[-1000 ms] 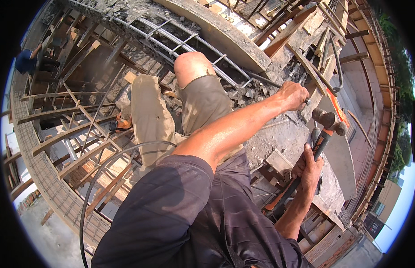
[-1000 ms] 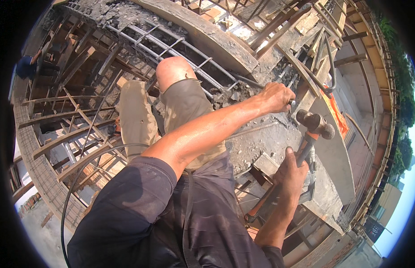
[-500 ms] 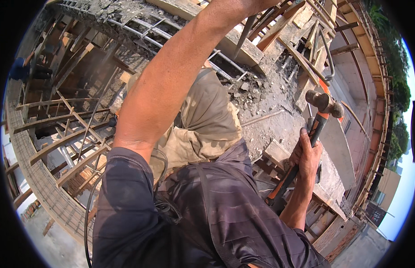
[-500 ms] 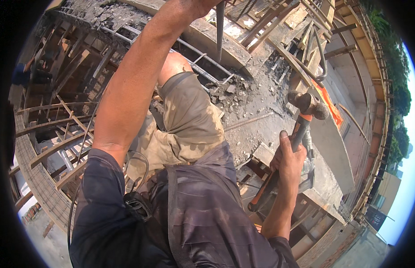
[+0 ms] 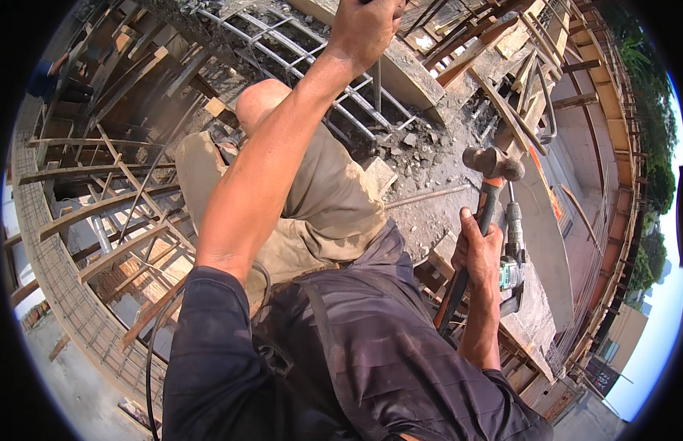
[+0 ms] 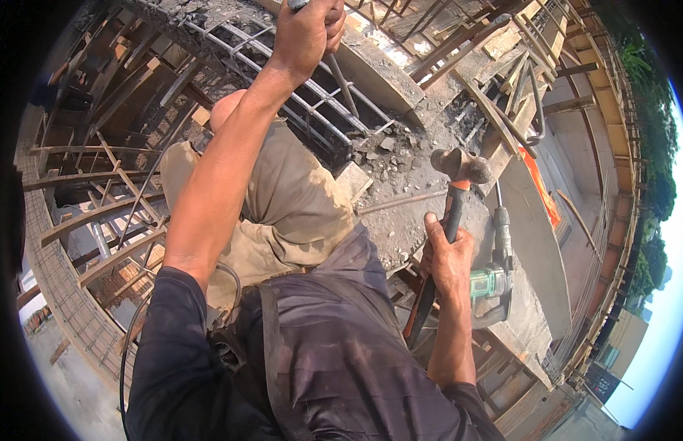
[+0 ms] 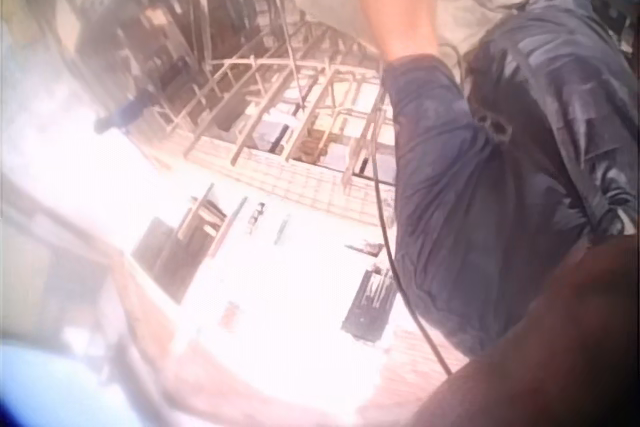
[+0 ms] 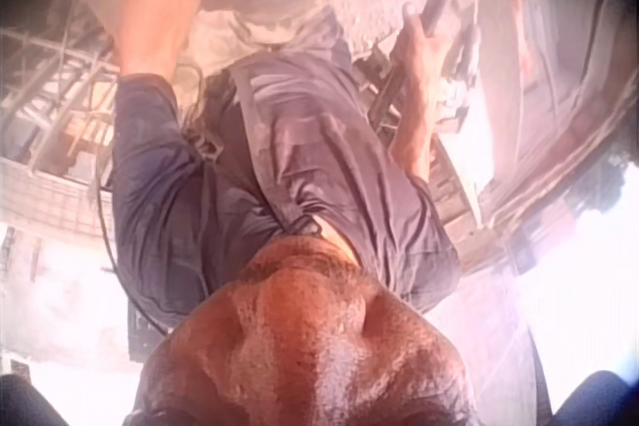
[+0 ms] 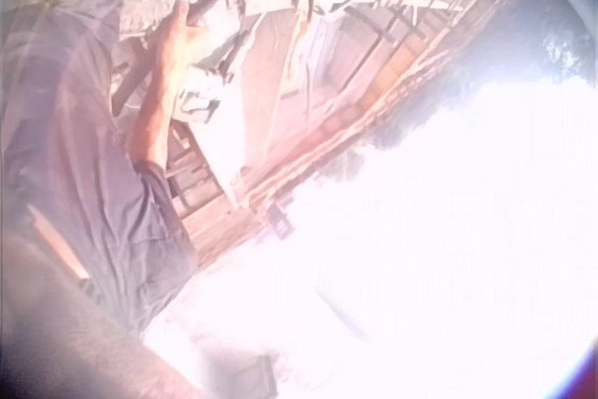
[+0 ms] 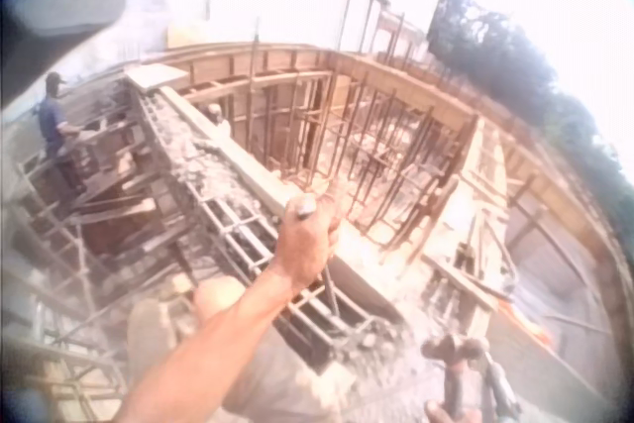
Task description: The person uses a hammer to drive metal rods into a concrete and steel reinforcement structure on a construction site.
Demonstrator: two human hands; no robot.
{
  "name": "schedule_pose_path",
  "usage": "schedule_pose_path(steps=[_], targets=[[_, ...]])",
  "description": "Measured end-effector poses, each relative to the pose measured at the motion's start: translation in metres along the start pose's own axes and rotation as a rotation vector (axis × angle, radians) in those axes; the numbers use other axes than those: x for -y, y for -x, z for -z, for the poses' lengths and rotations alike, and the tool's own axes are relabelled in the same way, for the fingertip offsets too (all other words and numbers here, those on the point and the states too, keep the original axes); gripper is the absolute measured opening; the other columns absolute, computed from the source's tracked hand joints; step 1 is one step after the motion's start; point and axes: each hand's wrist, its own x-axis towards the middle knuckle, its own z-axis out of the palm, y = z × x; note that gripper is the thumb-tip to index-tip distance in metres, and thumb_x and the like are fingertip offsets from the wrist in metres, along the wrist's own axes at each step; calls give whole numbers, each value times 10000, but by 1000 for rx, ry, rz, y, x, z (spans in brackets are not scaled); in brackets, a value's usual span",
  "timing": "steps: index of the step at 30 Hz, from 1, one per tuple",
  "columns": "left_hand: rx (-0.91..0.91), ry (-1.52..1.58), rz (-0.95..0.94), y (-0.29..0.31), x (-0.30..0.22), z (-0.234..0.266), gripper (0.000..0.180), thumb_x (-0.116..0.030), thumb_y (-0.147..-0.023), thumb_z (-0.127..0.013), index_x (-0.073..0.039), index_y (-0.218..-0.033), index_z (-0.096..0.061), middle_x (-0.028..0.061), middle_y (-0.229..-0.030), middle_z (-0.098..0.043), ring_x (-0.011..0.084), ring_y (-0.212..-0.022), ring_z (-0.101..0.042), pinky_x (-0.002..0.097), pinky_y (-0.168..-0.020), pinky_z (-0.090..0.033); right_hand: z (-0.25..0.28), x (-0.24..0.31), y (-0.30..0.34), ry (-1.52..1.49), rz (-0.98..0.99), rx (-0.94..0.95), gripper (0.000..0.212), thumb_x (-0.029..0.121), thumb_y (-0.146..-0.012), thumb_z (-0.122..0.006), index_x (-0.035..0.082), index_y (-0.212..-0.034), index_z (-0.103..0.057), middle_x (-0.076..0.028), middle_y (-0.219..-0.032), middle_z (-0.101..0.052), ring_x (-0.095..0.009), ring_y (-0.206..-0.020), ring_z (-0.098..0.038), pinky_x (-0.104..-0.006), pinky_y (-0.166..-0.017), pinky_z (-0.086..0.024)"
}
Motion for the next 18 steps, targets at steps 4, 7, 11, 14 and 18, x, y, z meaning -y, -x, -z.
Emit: schedule_pose_path(steps=[4,7,11,14,18], targets=[[-45,-68,-142,12,-47,-12,517,-375,-1059,-491,-212,-581,-379,-93,-494,-289,35,-398,-245,238,-367,-182,-4,1,-11,45,-2,51,447,338,-961,-684,149,-675,-397,49,-515,-364,-71,-374,-337,-271,-348,-303],[-65,-167,-249,5,-77,-8,534,-391,-1059,-481,-230,-567,-350,-100,-479,-288,42,-384,-228,234,-350,-180,-7,2,-19,36,-13,81,447,339,-960,-685,148,-674,-400,50,-516,-366,-68,-375,-328,-267,-351,-288],[-313,-337,-339,9,-120,10,497,-422,-1057,-455,-233,-610,-349,-106,-490,-272,46,-382,-231,221,-332,-206,-13,4,-25,69,-32,128,418,343,-943,-715,123,-713,-444,47,-539,-417,-62,-408,-367,-254,-376,-305],[-490,-352,-430,19,-143,30,487,-423,-1049,-471,-232,-621,-338,-107,-494,-271,50,-382,-231,216,-334,-211,-19,2,-28,73,-51,162,417,345,-943,-714,122,-718,-443,50,-543,-418,-59,-413,-370,-254,-377,-302],[-638,-227,-465,31,-165,65,483,-416,-1036,-505,-239,-622,-330,-107,-494,-267,57,-379,-217,225,-334,-200,-27,-3,-26,119,-64,203,405,355,-941,-714,106,-730,-473,45,-548,-432,-66,-423,-393,-255,-388,-322]])
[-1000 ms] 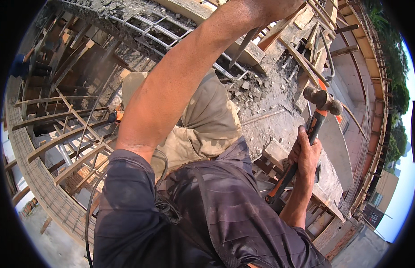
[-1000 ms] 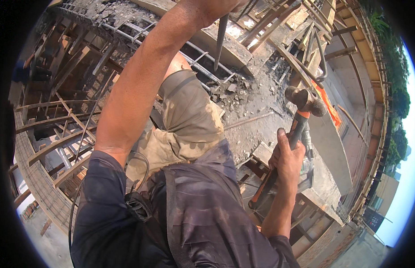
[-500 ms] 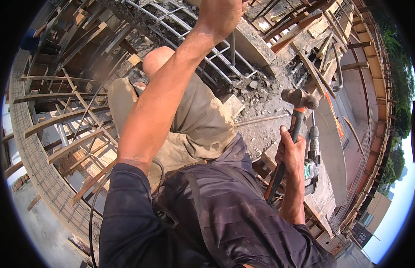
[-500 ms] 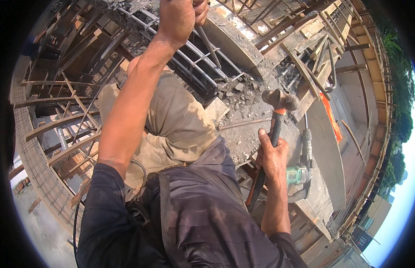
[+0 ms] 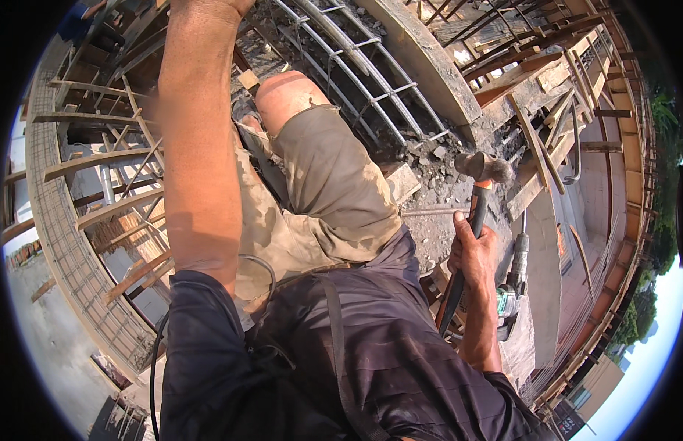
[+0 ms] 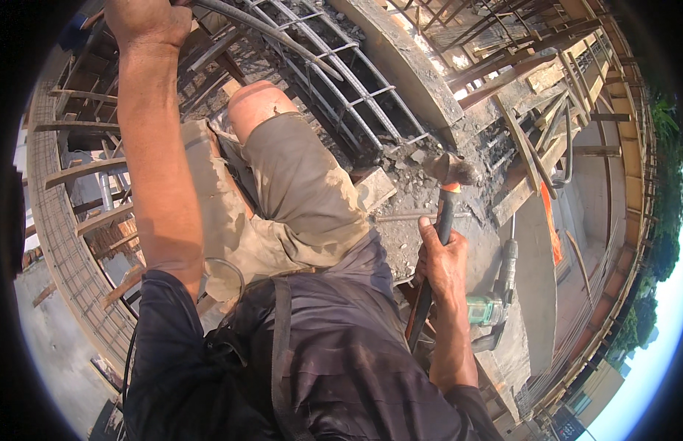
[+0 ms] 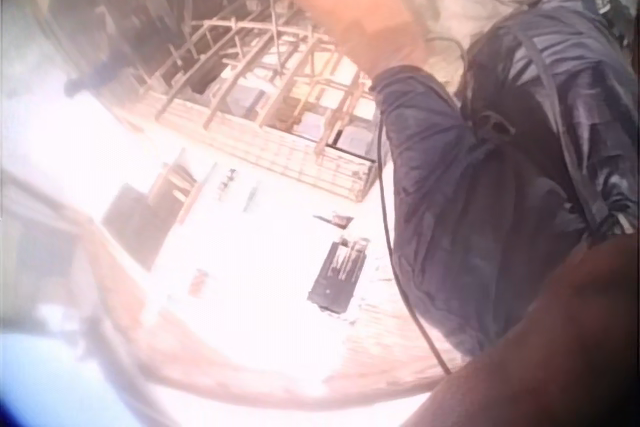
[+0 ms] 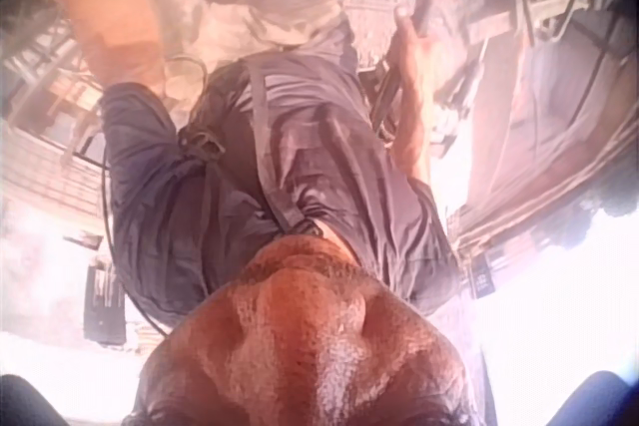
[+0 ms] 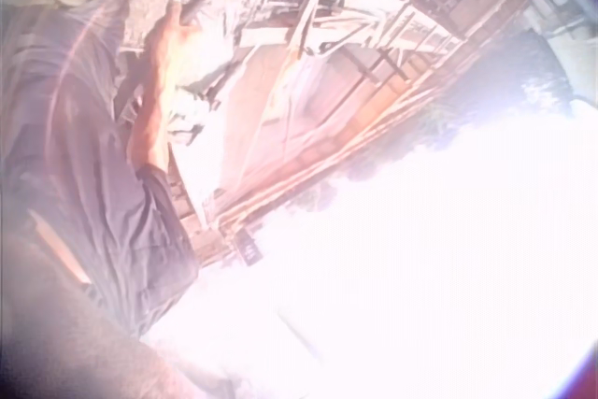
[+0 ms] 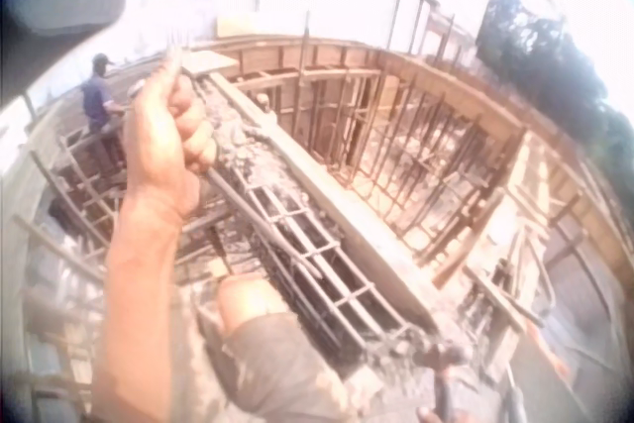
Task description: The person uses a hammer to drive metal rods into a concrete and steel reinforcement structure on a construction site.
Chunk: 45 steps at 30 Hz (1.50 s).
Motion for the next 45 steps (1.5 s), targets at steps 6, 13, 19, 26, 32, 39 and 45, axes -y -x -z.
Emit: schedule_pose_path(steps=[6,13,19,26,32,39,45], targets=[[-255,-53,-135,-15,-31,74,491,-422,-1029,-530,-230,-622,-334,-102,-493,-265,59,-371,-221,244,-331,-191,-10,-31,-18,250,75,-66,403,372,-935,-712,91,-743,-496,36,-552,-452,-74,-420,-414,-266,-387,-327],[-312,-46,-125,-17,-8,131,502,-468,-1008,-560,-220,-618,-363,-93,-493,-267,60,-365,-237,243,-340,-203,0,-93,-20,348,35,-211,417,350,-923,-713,45,-705,-531,-14,-535,-490,-116,-419,-467,-309,-382,-362],[-406,-194,-156,-13,67,137,562,-428,-989,-605,-107,-559,-442,-21,-542,-420,114,-524,-385,336,-506,-305,11,-161,-40,515,181,-286,405,334,-917,-713,-1,-738,-574,-48,-557,-538,-153,-450,-530,-353,-405,-411],[-440,-177,253,30,147,154,496,-425,-945,-632,17,-719,-637,127,-723,-661,220,-749,-610,413,-736,-465,6,-159,-36,627,152,-387,404,336,-920,-711,4,-737,-570,-44,-556,-533,-149,-449,-525,-348,-405,-407],[-353,20,70,50,218,156,665,-562,-988,-563,-57,-577,-433,-40,-556,-337,96,-602,-372,402,-551,-259,-10,-152,-41,627,122,-412,404,338,-922,-708,8,-736,-567,-40,-554,-529,-146,-448,-521,-344,-405,-405],[-460,158,334,29,256,165,626,-551,-946,-639,-136,-553,-382,-63,-522,-346,74,-480,-344,300,-465,-251,-44,-139,-51,626,61,-479,404,339,-924,-706,13,-735,-563,-35,-552,-524,-142,-447,-516,-340,-405,-401],[-464,60,401,29,274,169,657,-587,-948,-610,-140,-552,-336,-59,-519,-305,83,-465,-292,317,-452,-229,-57,-144,-53,564,30,-487,404,341,-927,-704,17,-734,-560,-31,-551,-520,-138,-447,-512,-336,-405,-398]])
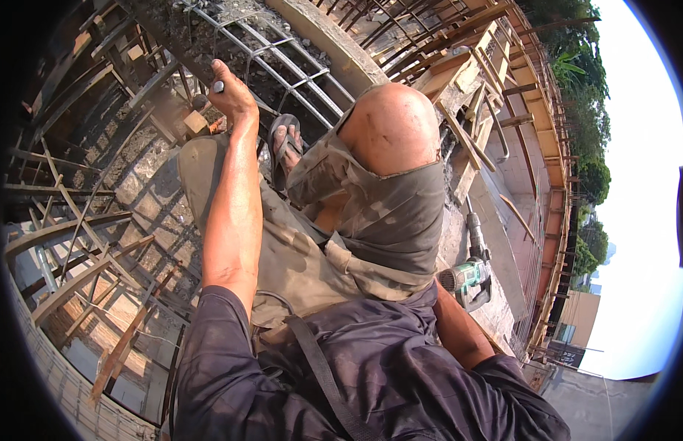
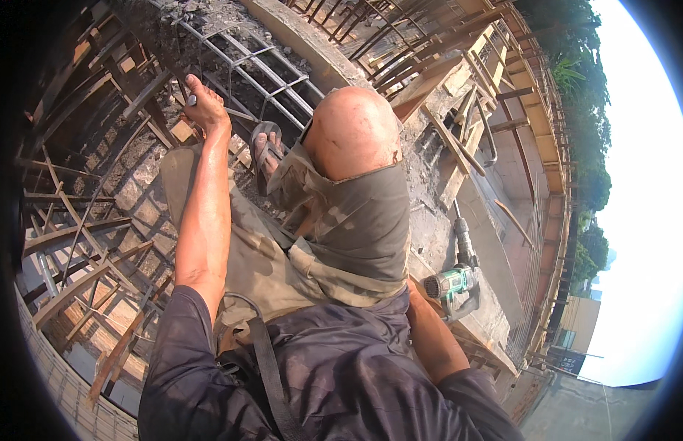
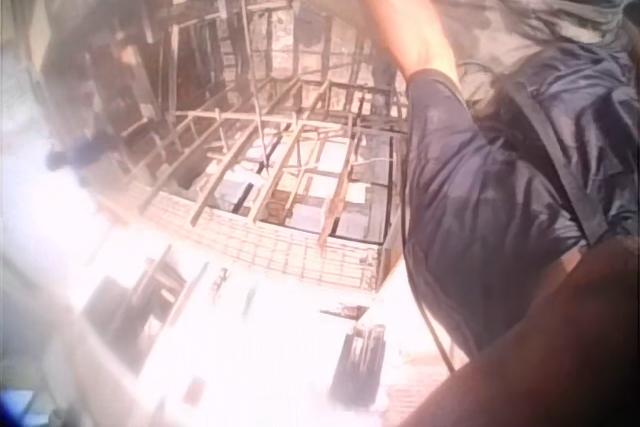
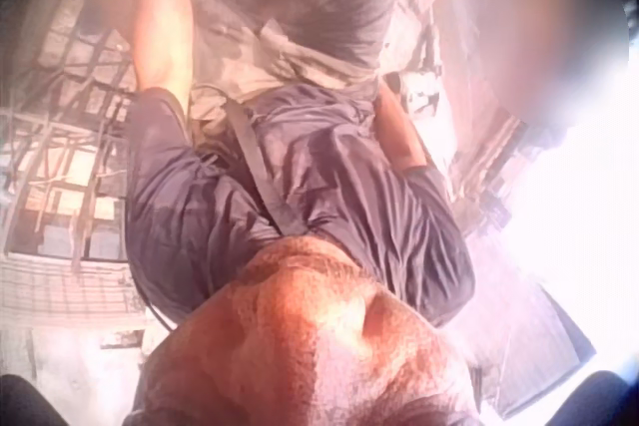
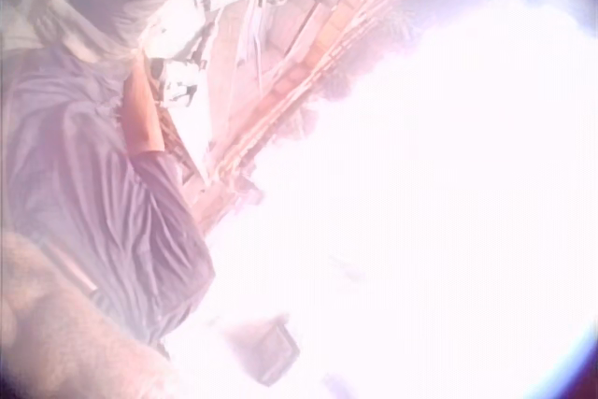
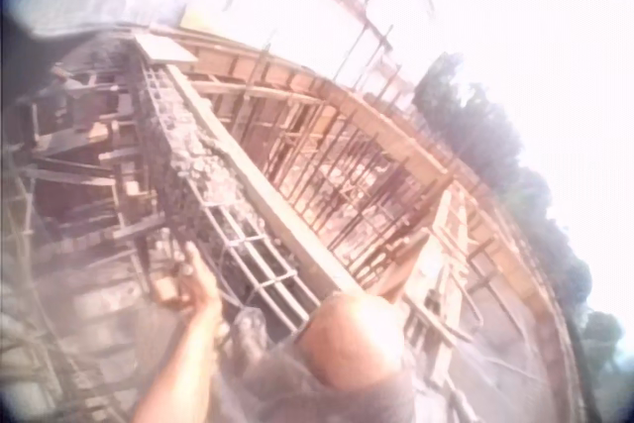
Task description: The person uses a hammer to drive metal rods into a concrete and steel reinforcement structure on a construction site.
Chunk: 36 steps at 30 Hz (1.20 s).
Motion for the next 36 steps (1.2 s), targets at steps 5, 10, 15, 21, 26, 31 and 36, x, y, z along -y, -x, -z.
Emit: schedule_pose_path(steps=[5,10,15,21,26,31,36], targets=[[-2,35,54,12,14,0,628,-593,-945,-607,-116,-602,-382,-44,-562,-377,92,-507,-367,309,-485,-286,18,-15,8,-35,-27,-48,403,342,-928,-702,20,-733,-558,-28,-549,-516,-136,-446,-508,-333,-405,-396],[-28,61,31,15,9,4,610,-586,-968,-572,-121,-624,-377,-45,-569,-385,87,-520,-371,303,-491,-289,32,-16,6,-52,-18,-79,403,344,-930,-700,24,-732,-555,-25,-548,-513,-133,-445,-505,-330,-405,-393],[22,23,-36,14,15,2,639,-577,-987,-543,-104,-613,-332,-52,-562,-295,95,-543,-317,334,-528,-276,39,-15,5,-68,-1,-95,403,345,-932,-699,27,-731,-552,-22,-547,-509,-130,-445,-501,-327,-405,-391],[11,-78,-91,27,19,1,604,-583,-959,-588,-125,-624,-378,-22,-569,-413,102,-518,-426,329,-485,-350,48,-10,3,-98,17,-126,403,347,-934,-697,32,-730,-549,-18,-545,-505,-127,-444,-497,-323,-405,-388],[135,116,-44,20,22,3,604,-585,-947,-610,-126,-634,-372,-25,-571,-380,102,-458,-355,324,-435,-282,57,0,2,-131,47,-163,403,348,-936,-695,35,-729,-547,-14,-544,-502,-124,-443,-493,-320,-405,-385],[186,246,40,33,-7,3,613,-616,-913,-639,-123,-680,-359,-29,-563,-317,103,-425,-294,315,-418,-220,65,13,0,-152,81,-197,403,349,-938,-693,38,-729,-544,-11,-542,-498,-121,-443,-490,-317,-405,-383],[237,237,80,45,-8,12,635,-621,-910,-639,-129,-647,-336,-45,-567,-311,86,-445,-309,296,-417,-228,64,19,-6,-137,93,-216,403,351,-940,-691,42,-728,-542,-8,-541,-495,-118,-442,-486,-313,-405,-380]])
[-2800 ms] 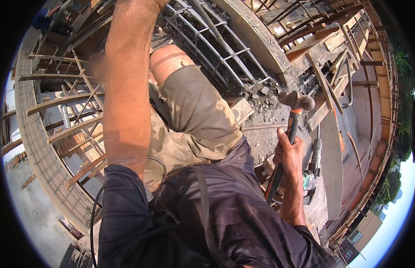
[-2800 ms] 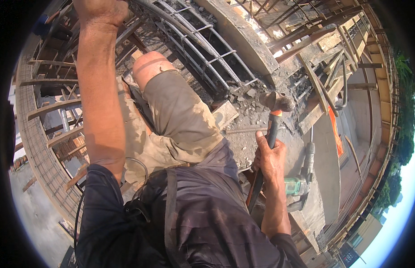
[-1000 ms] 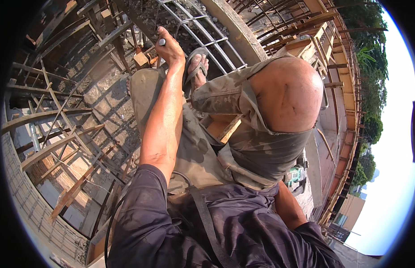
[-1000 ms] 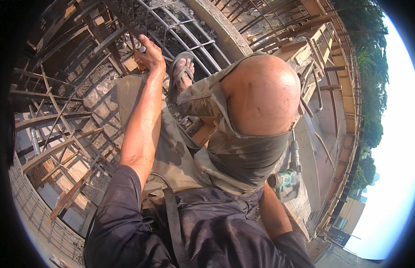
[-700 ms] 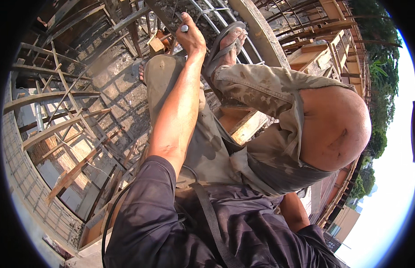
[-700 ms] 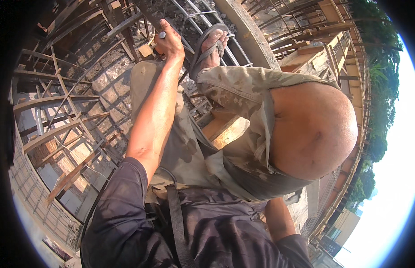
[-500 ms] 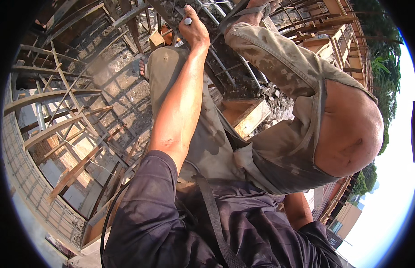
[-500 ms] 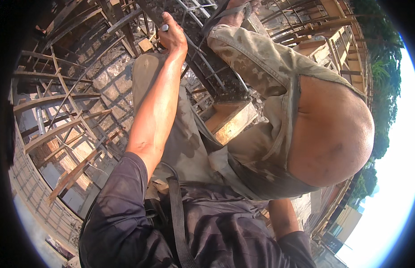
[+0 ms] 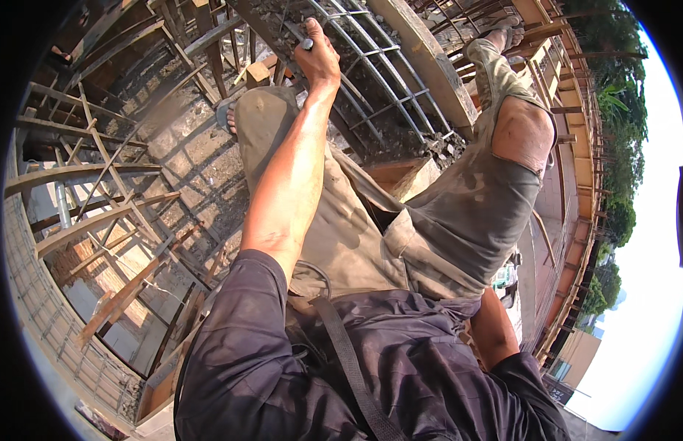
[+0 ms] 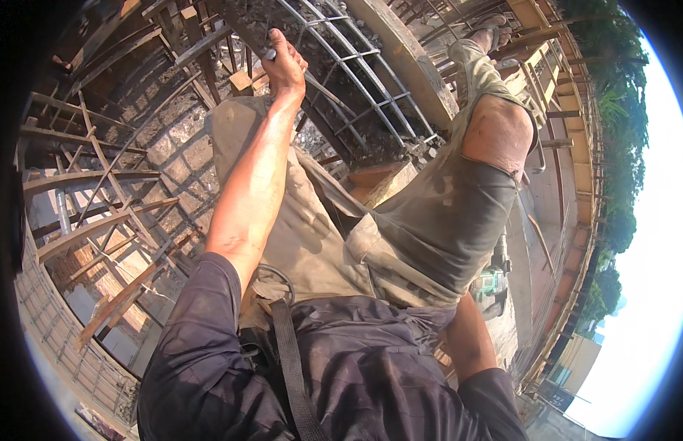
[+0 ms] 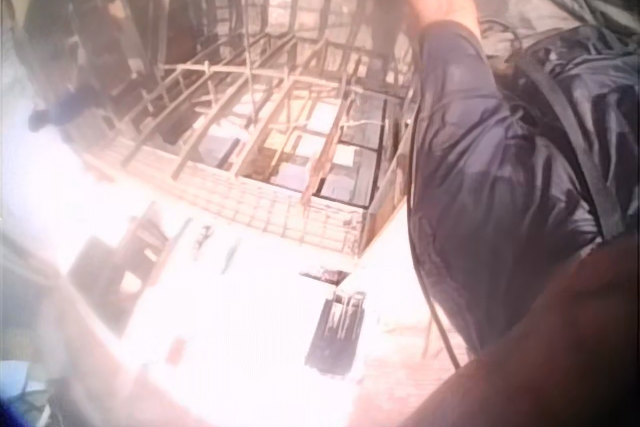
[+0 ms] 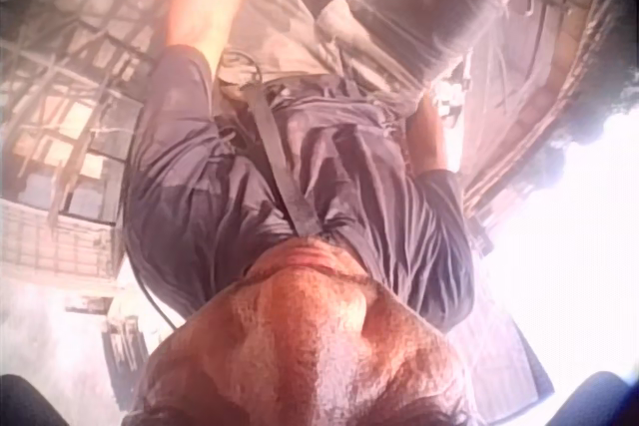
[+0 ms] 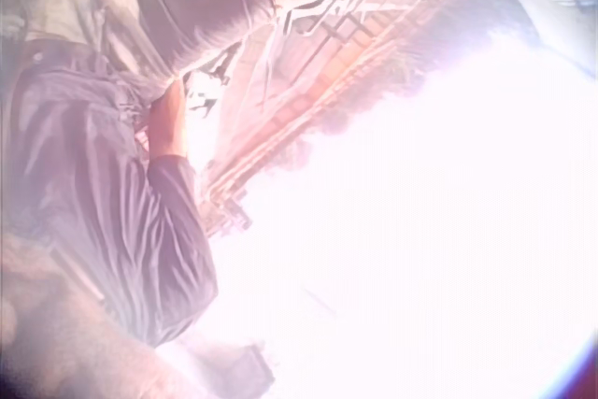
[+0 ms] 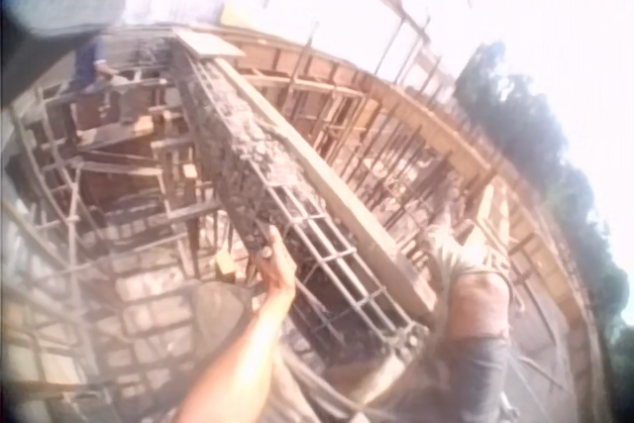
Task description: The person uses a hammer to drive metal rods into a concrete and steel reinforcement structure on a construction site.
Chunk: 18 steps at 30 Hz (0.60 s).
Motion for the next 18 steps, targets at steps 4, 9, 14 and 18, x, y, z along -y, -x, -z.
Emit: schedule_pose_path(steps=[4,9,14,18], targets=[[-6,-152,-21,1,9,7,669,-622,-946,-582,-111,-599,-325,-46,-554,-341,82,-490,-349,328,-458,-251,-8,-6,4,37,-13,10,404,352,-941,-690,45,-727,-540,-5,-540,-492,-116,-442,-484,-311,-405,-378],[-53,-272,-77,-6,19,10,670,-599,-977,-544,-98,-588,-327,-39,-542,-339,99,-543,-358,382,-524,-279,-15,-14,9,63,-27,22,404,353,-943,-688,48,-726,-537,-2,-539,-489,-113,-441,-480,-308,-405,-376],[-60,-119,-41,-4,20,5,632,-561,-972,-587,-117,-606,-326,-52,-544,-321,87,-493,-317,336,-476,-239,-20,-21,10,71,-44,42,404,354,-945,-686,51,-725,-534,1,-538,-485,-111,-440,-476,-304,-405,-373],[-43,35,15,-1,8,-6,615,-566,-947,-627,-136,-621,-334,-62,-547,-308,72,-455,-297,296,-445,-201,-16,-23,8,73,-68,36,404,356,-946,-685,54,-725,-532,4,-536,-483,-108,-440,-474,-302,-405,-371]])
